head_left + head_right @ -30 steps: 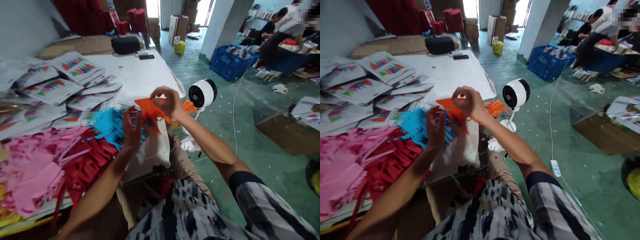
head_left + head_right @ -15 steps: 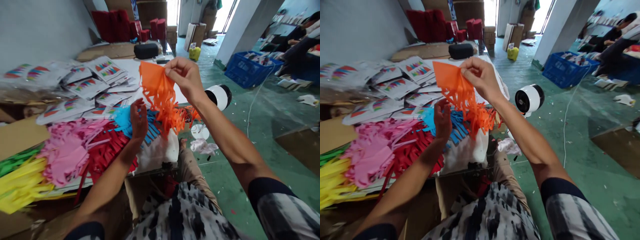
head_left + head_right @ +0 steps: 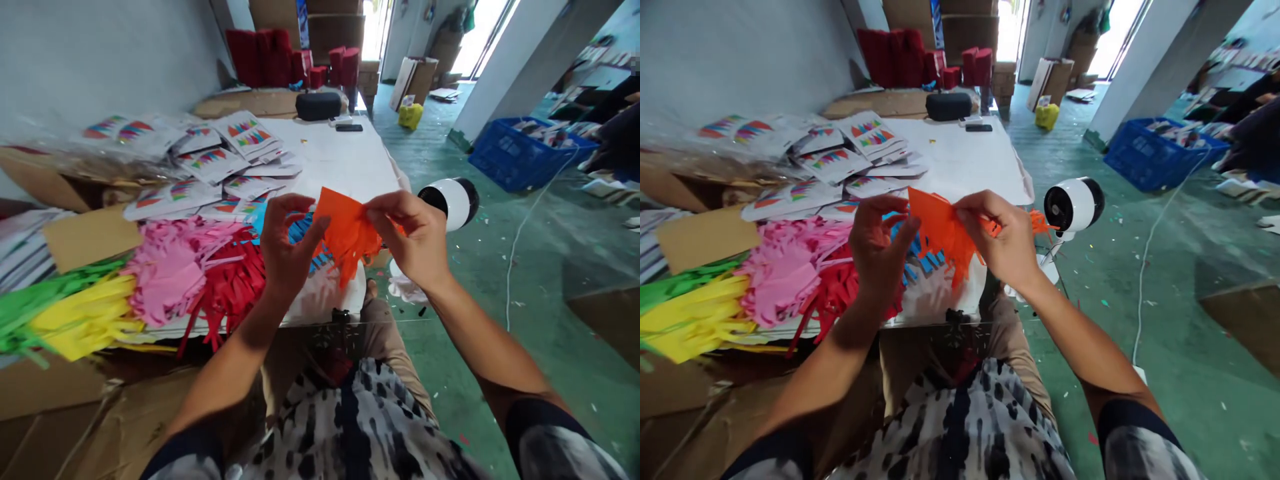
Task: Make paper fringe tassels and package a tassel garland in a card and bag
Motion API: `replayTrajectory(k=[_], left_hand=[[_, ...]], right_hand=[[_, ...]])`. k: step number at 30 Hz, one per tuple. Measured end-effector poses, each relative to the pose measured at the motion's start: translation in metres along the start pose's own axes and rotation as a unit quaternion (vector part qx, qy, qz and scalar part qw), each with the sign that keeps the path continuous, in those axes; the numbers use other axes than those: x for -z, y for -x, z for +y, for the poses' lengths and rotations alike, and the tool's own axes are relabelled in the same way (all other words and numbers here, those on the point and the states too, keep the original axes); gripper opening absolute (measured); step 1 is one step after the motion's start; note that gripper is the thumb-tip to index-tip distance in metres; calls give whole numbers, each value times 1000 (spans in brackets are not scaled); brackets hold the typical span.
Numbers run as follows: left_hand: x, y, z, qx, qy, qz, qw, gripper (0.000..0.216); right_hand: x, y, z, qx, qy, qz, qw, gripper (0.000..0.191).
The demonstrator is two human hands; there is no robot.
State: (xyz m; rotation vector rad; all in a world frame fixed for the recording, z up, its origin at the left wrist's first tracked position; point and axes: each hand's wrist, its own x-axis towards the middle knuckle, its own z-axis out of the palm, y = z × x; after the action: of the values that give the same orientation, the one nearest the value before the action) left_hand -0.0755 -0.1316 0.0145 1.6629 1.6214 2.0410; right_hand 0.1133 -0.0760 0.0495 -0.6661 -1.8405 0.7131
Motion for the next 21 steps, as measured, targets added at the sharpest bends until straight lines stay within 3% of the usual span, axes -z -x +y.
replayTrajectory(k=[4, 7, 11, 14, 16, 18, 21], left_hand=[[11, 15, 9, 8, 52, -39, 998, 16], [25, 25, 17, 115, 165, -132, 971, 20], [43, 35, 29, 248, 314, -312, 862, 22], [50, 38, 34, 314, 363, -415, 773, 25], [53, 39, 31, 356, 373, -446, 732, 29], [56, 43, 23, 388, 371, -454, 711, 31], [59, 63, 3, 424, 395, -478, 661, 42]], right_hand=[[3, 24, -3, -7, -30, -15, 999, 10], [11, 37, -3, -28, -65, -78, 994, 19], [20, 46, -1, -46, -153, -189, 969, 51], [19, 56, 4, -72, -194, -324, 923, 57], [17, 63, 11, -100, -205, -373, 899, 46], [16, 69, 17, -117, -212, -369, 897, 31], [20, 71, 22, -139, -218, -362, 896, 30]])
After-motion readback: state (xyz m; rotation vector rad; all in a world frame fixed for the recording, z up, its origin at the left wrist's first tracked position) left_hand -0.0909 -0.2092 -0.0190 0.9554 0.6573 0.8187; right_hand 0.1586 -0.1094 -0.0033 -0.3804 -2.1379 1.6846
